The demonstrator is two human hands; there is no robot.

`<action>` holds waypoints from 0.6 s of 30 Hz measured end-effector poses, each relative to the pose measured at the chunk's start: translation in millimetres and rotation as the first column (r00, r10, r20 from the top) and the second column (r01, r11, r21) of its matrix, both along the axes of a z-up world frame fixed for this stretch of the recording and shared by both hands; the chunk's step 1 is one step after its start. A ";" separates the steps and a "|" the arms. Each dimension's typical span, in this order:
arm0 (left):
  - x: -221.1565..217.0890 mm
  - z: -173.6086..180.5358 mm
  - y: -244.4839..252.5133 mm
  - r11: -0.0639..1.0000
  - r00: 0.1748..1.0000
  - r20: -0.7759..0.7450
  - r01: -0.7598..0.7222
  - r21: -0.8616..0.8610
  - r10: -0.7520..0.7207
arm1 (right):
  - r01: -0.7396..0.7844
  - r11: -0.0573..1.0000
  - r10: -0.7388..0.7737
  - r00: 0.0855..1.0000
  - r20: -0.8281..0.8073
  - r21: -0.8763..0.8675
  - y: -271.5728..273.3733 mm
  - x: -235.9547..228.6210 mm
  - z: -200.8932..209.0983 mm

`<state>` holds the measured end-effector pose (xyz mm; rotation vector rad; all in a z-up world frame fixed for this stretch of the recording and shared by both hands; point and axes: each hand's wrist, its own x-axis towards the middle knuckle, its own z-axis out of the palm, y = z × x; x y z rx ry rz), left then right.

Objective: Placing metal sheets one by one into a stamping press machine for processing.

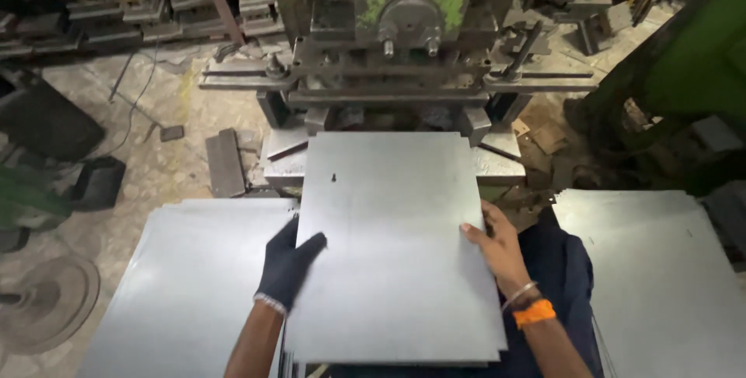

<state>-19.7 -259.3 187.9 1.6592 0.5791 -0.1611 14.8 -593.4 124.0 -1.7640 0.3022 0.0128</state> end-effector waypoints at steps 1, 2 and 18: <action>8.1 -13.1 8.9 1.000 1.000 -0.006 -0.009 -0.002 0.009 | -0.009 1.000 0.009 1.000 -0.006 -0.002 -7.8 6.6 -15.9; 16.0 -26.4 18.7 0.987 0.993 0.061 -0.111 0.114 0.105 | 0.027 0.926 0.005 0.996 0.084 -0.376 -14.7 13.3 -31.9; -7.2 -241.7 271.6 0.156 0.929 0.304 -0.339 0.928 0.213 | -0.740 0.620 0.783 0.606 0.141 -0.261 293.5 3.5 4.4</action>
